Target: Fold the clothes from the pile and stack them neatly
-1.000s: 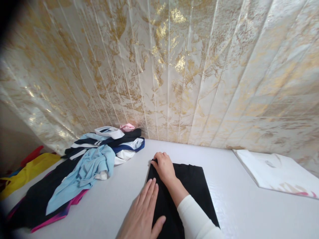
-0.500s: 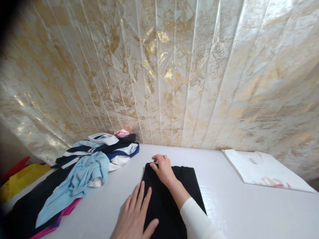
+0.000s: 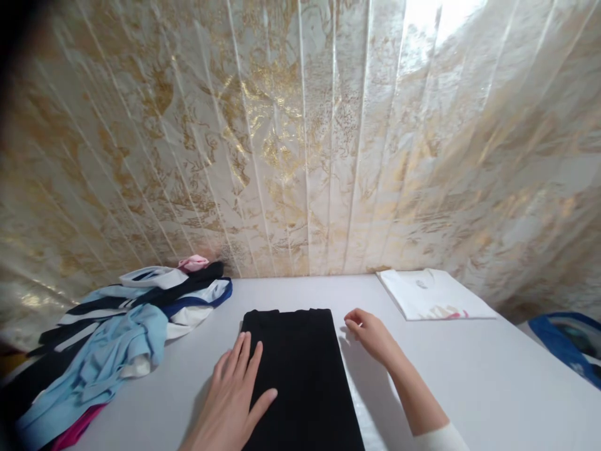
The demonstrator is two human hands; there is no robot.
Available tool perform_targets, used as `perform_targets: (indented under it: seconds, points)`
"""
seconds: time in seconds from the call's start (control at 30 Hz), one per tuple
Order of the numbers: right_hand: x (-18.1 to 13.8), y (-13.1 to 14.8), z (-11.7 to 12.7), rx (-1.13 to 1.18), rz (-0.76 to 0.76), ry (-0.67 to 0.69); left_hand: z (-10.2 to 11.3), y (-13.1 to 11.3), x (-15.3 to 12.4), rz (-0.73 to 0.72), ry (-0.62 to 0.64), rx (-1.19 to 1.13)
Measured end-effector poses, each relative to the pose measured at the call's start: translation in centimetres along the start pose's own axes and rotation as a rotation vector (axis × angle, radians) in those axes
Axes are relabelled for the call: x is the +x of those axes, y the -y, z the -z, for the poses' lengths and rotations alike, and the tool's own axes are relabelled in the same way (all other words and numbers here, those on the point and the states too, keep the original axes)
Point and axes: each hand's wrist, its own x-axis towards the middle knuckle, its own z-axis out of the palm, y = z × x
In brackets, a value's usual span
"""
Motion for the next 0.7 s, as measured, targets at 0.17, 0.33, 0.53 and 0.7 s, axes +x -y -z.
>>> perform_targets:
  seconds: [0.17,0.33,0.53,0.7]
  points:
    - [0.3,2.3,-2.0,-0.142,-0.05,0.014,0.6,-1.7,2.0,0.006,0.109,-0.042]
    - [0.3,3.6,-3.3,-0.281,-0.099,-0.041,-1.0,-1.5,2.7,-0.004,0.128,-0.055]
    - [-1.6,5.7,-2.3,-0.356,-0.042,-0.111,-2.8,-0.5,1.9,-0.024,-0.007,-0.076]
    - [-5.0,8.2,-4.5,-0.347,0.223,-0.079,-2.5,0.7,2.8,-0.031,-0.093,-0.05]
